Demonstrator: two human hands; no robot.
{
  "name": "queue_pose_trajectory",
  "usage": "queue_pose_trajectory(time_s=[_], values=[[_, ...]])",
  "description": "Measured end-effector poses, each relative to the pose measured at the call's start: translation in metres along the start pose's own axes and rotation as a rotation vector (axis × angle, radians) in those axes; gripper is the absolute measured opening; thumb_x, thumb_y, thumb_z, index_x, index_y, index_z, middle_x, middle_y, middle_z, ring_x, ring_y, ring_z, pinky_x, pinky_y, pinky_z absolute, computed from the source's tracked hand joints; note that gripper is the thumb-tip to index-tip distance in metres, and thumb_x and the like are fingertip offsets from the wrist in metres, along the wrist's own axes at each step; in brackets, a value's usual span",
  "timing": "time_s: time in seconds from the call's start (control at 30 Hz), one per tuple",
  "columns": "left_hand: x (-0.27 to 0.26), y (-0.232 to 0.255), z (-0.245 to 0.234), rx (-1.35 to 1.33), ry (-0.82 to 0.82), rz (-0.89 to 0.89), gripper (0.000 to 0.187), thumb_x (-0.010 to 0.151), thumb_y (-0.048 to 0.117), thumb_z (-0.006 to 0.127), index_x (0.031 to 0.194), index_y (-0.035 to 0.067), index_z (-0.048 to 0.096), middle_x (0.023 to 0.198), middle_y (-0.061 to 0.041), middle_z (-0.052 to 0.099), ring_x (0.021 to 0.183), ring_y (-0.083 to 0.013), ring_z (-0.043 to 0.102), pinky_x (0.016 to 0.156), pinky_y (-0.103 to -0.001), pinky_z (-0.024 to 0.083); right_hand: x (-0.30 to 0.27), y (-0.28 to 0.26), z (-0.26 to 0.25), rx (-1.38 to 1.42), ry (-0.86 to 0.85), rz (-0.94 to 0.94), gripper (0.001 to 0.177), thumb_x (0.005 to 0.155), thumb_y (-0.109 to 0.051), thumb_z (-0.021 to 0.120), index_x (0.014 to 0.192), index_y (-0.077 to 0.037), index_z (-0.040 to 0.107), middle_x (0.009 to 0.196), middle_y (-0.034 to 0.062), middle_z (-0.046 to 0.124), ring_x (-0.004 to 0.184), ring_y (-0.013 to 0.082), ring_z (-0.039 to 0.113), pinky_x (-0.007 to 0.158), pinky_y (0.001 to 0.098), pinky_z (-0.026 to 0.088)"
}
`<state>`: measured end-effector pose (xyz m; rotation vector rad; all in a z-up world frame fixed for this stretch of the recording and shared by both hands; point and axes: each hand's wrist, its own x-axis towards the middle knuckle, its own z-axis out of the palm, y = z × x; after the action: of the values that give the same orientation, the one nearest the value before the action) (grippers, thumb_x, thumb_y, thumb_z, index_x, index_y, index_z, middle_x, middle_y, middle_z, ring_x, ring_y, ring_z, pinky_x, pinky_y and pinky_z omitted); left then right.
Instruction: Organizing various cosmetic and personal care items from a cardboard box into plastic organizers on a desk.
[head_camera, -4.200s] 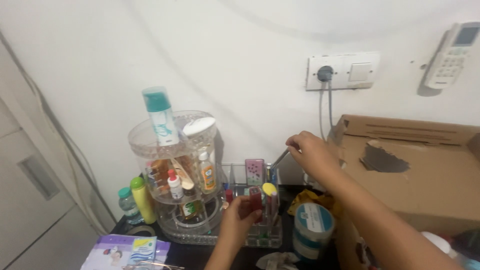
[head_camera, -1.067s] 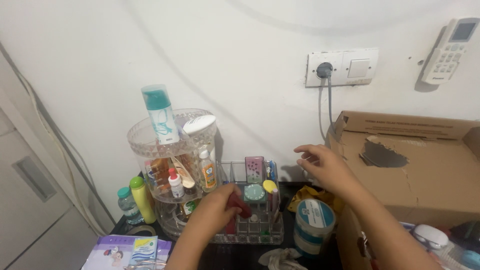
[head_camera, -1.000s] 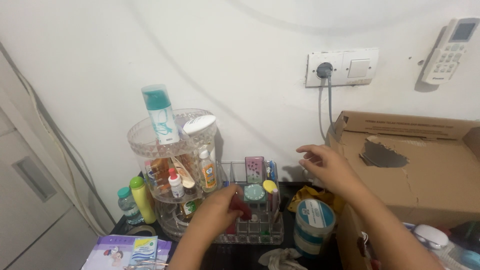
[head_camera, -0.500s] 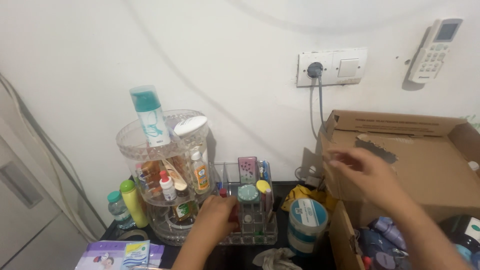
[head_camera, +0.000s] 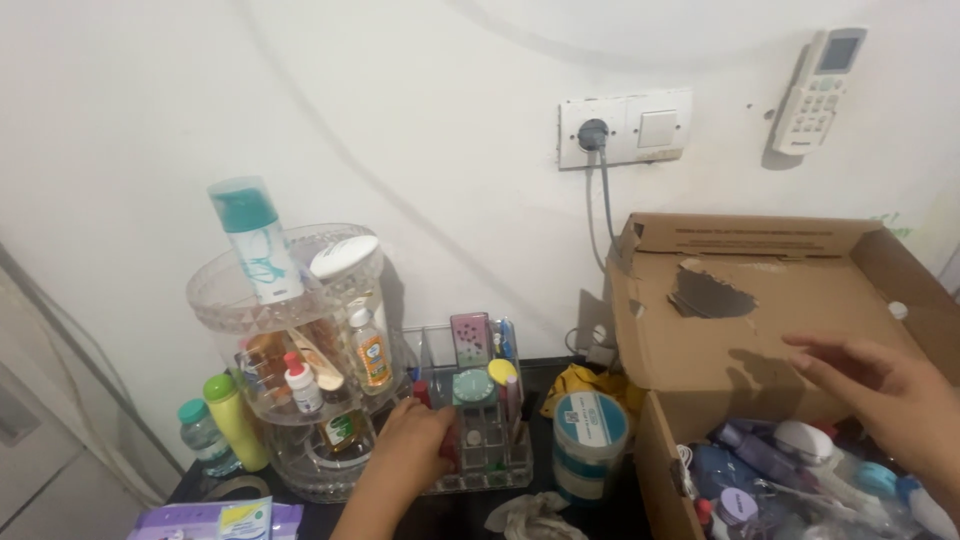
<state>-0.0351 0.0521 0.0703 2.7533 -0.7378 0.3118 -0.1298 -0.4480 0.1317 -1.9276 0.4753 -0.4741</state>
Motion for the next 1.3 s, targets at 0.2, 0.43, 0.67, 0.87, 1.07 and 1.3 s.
queue_pose_trajectory(time_s=[0.2, 0.43, 0.67, 0.87, 1.07, 1.3], values=[[0.007, -0.015, 0.019, -0.010, -0.050, 0.009, 0.041, 0.063, 0.017, 0.088, 0.097, 0.013, 0.065, 0.097, -0.011, 0.072, 0.109, -0.0325, 0.063, 0.108, -0.044, 0.039, -0.024, -0.013, -0.006, -0.191, -0.008, 0.100, 0.032, 0.101, -0.024, 0.071, 0.129, -0.011, 0.078, 0.109, 0.0134, 0.081, 0.097, 0.0211, 0.071, 0.084, 0.0361, 0.057], [0.006, -0.018, 0.016, -0.053, -0.052, -0.053, 0.046, 0.060, 0.016, 0.090, 0.100, 0.016, 0.067, 0.096, -0.009, 0.073, 0.110, -0.0335, 0.062, 0.106, -0.043, 0.040, -0.028, 0.004, -0.023, -0.146, -0.103, 0.058, 0.037, 0.095, -0.024, 0.072, 0.128, -0.007, 0.074, 0.110, 0.0125, 0.078, 0.098, 0.0193, 0.075, 0.089, 0.0330, 0.057], [0.010, -0.012, 0.017, 0.005, -0.061, -0.068, 0.043, 0.062, 0.020, 0.088, 0.101, 0.018, 0.068, 0.090, -0.008, 0.074, 0.104, -0.0297, 0.066, 0.114, -0.046, 0.036, -0.032, 0.018, -0.043, -0.163, -0.126, -0.003, 0.036, 0.093, -0.026, 0.073, 0.120, -0.002, 0.077, 0.105, 0.0118, 0.079, 0.096, 0.0196, 0.076, 0.087, 0.0327, 0.058], [0.016, 0.004, 0.014, 0.072, -0.025, -0.066, 0.053, 0.062, 0.024, 0.088, 0.112, 0.019, 0.070, 0.093, -0.005, 0.073, 0.107, -0.0260, 0.066, 0.117, -0.044, 0.036, -0.046, 0.010, -0.049, -0.227, -0.108, -0.071, 0.033, 0.090, -0.025, 0.075, 0.116, -0.006, 0.078, 0.105, 0.0070, 0.078, 0.097, 0.0163, 0.075, 0.086, 0.0311, 0.057], [0.021, 0.056, -0.003, 0.071, 0.170, 0.058, 0.056, 0.065, 0.028, 0.086, 0.117, 0.017, 0.069, 0.115, -0.008, 0.069, 0.112, -0.0313, 0.060, 0.107, -0.049, 0.037, -0.034, 0.016, -0.038, -0.297, -0.165, -0.157, 0.032, 0.089, -0.026, 0.076, 0.117, -0.011, 0.077, 0.105, 0.0046, 0.080, 0.097, 0.0162, 0.076, 0.087, 0.0312, 0.058], [0.022, 0.154, -0.036, -0.171, 0.225, 0.216, 0.041, 0.073, 0.021, 0.082, 0.111, 0.012, 0.068, 0.112, -0.008, 0.069, 0.113, -0.0329, 0.061, 0.098, -0.045, 0.046, 0.002, 0.022, 0.009, -0.644, -0.406, -0.357, 0.031, 0.082, -0.025, 0.076, 0.111, -0.012, 0.076, 0.104, 0.0103, 0.079, 0.097, 0.0261, 0.075, 0.086, 0.0374, 0.058]])
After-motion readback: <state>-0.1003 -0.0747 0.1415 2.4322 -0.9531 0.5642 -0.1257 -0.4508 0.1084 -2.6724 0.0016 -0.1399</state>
